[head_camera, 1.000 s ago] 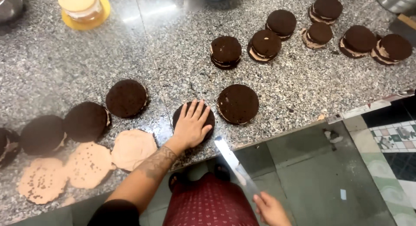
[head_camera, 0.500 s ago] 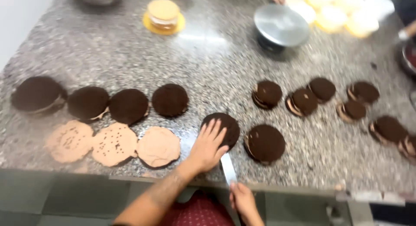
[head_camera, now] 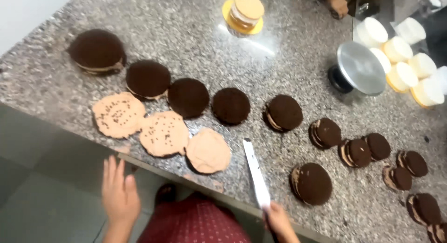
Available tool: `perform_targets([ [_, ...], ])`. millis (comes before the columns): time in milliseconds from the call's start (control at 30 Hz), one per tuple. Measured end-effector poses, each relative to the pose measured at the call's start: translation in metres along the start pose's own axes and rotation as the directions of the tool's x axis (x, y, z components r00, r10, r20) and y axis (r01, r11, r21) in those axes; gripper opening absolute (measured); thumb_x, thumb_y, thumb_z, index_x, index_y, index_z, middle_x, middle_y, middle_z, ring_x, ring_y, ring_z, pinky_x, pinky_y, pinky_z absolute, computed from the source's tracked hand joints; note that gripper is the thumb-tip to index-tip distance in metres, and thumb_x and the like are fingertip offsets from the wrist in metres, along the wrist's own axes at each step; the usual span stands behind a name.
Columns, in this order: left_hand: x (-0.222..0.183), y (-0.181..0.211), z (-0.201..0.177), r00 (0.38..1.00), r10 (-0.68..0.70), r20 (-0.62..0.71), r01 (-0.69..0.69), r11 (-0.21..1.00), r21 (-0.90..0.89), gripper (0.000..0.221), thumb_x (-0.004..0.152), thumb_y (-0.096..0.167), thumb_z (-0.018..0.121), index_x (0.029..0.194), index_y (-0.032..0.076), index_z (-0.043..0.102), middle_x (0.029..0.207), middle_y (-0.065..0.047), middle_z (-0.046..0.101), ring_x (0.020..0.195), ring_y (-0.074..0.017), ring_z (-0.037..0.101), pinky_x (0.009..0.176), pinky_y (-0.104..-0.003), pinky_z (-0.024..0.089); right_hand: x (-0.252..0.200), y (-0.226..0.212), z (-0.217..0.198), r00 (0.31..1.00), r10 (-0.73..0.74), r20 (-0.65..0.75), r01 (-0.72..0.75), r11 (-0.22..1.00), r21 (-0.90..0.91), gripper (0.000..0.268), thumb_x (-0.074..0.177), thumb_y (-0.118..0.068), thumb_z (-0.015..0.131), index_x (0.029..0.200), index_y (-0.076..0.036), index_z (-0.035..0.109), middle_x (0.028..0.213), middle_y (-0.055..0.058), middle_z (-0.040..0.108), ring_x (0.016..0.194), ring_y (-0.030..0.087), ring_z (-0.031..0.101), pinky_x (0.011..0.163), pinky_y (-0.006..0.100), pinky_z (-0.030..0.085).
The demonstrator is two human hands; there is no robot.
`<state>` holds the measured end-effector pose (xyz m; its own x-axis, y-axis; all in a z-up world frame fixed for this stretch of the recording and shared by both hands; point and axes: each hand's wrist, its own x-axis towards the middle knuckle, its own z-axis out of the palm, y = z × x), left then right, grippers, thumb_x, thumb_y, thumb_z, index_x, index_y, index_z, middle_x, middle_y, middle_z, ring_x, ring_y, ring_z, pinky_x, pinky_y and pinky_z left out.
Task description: The person assembles chocolate layer cakes on a granite worktop, using a long spatula to lift frosted cake bases and placing a plain chocolate cake disc on top of each frosted layer, pressing it lightly and arranging the finished sandwich cakes in rows while moving finished ones aside.
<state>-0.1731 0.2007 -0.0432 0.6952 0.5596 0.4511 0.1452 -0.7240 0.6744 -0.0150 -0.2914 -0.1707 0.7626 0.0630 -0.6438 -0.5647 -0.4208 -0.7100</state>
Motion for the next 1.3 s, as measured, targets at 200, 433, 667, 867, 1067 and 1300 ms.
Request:
perform_targets([
  [200, 0.001, -0.02, -0.003, 0.993, -0.117, 0.0, 0.117, 0.993, 0.005, 0.05, 0.105, 0.027, 0.042, 0.14, -0.007, 0.053, 0.157, -0.03, 0.043, 0.149, -0.0482, 0.037, 0.121, -0.053, 0.029, 0.057, -0.157, 0.067, 0.993, -0.095, 0.074, 0.11, 0.968, -0.227, 0.033, 0.101, -0.028, 0.054, 0.077, -0.006, 0.061, 0.055, 0.006, 0.057, 0.04, 0.019, 0.052, 0.039, 0.035, 0.041],
  [433, 0.035, -0.026, -0.021, 1.0, -0.017, -0.015, 0.017, 1.0, 0.0, 0.05, 0.102, 0.027, 0.045, 0.138, -0.005, 0.056, 0.157, -0.028, 0.045, 0.147, -0.0464, 0.039, 0.12, -0.052, 0.03, 0.065, -0.18, 0.096, 0.983, -0.18, 0.028, 0.18, 0.984, -0.004, 0.029, 0.102, -0.029, 0.056, 0.081, -0.01, 0.058, 0.058, 0.003, 0.054, 0.041, 0.017, 0.047, 0.039, 0.032, 0.037],
  [667, 0.026, -0.002, -0.017, 0.996, -0.087, -0.031, 0.085, 0.995, -0.061, 0.044, 0.102, 0.026, 0.053, 0.137, -0.001, 0.058, 0.15, -0.024, 0.053, 0.139, -0.0425, 0.049, 0.116, -0.049, 0.037, -0.014, -0.134, 0.085, 0.978, -0.202, 0.054, 0.196, 0.975, 0.102, 0.032, 0.102, -0.032, 0.057, 0.081, -0.008, 0.056, 0.059, 0.002, 0.053, 0.042, 0.014, 0.046, 0.039, 0.03, 0.037],
  [867, -0.022, 0.008, 0.115, 0.711, -0.5, 0.494, 0.686, 0.342, -0.642, 0.042, 0.1, 0.029, 0.06, 0.135, 0.005, 0.059, 0.126, -0.01, 0.071, 0.109, -0.0213, 0.068, 0.094, -0.034, 0.055, -0.065, -0.102, 0.092, 0.978, -0.126, 0.165, 0.113, 0.99, 0.081, 0.032, 0.101, -0.032, 0.055, 0.081, -0.008, 0.058, 0.055, 0.004, 0.053, 0.038, 0.015, 0.044, 0.037, 0.03, 0.032],
  [1067, -0.01, 0.049, 0.154, 0.399, -0.508, 0.764, 0.877, -0.034, -0.48, 0.042, 0.098, 0.031, 0.062, 0.13, 0.005, 0.059, 0.112, -0.007, 0.068, 0.096, -0.018, 0.069, 0.075, -0.031, 0.055, -0.049, -0.054, 0.103, 0.951, -0.099, 0.294, 0.092, 0.995, 0.039, 0.034, 0.104, -0.033, 0.057, 0.084, -0.006, 0.059, 0.057, 0.003, 0.055, 0.04, 0.013, 0.046, 0.04, 0.029, 0.034],
  [1300, -0.009, 0.055, 0.151, 0.38, -0.583, 0.719, 0.899, 0.047, -0.436, 0.043, 0.095, 0.032, 0.067, 0.126, 0.001, 0.061, 0.103, -0.006, 0.07, 0.085, -0.0159, 0.069, 0.067, -0.03, 0.055, -0.085, -0.079, 0.081, 0.94, -0.006, 0.341, 0.03, 0.997, -0.067, 0.03, 0.101, -0.035, 0.055, 0.086, -0.009, 0.059, 0.059, 0.002, 0.058, 0.042, 0.014, 0.05, 0.041, 0.03, 0.04],
])
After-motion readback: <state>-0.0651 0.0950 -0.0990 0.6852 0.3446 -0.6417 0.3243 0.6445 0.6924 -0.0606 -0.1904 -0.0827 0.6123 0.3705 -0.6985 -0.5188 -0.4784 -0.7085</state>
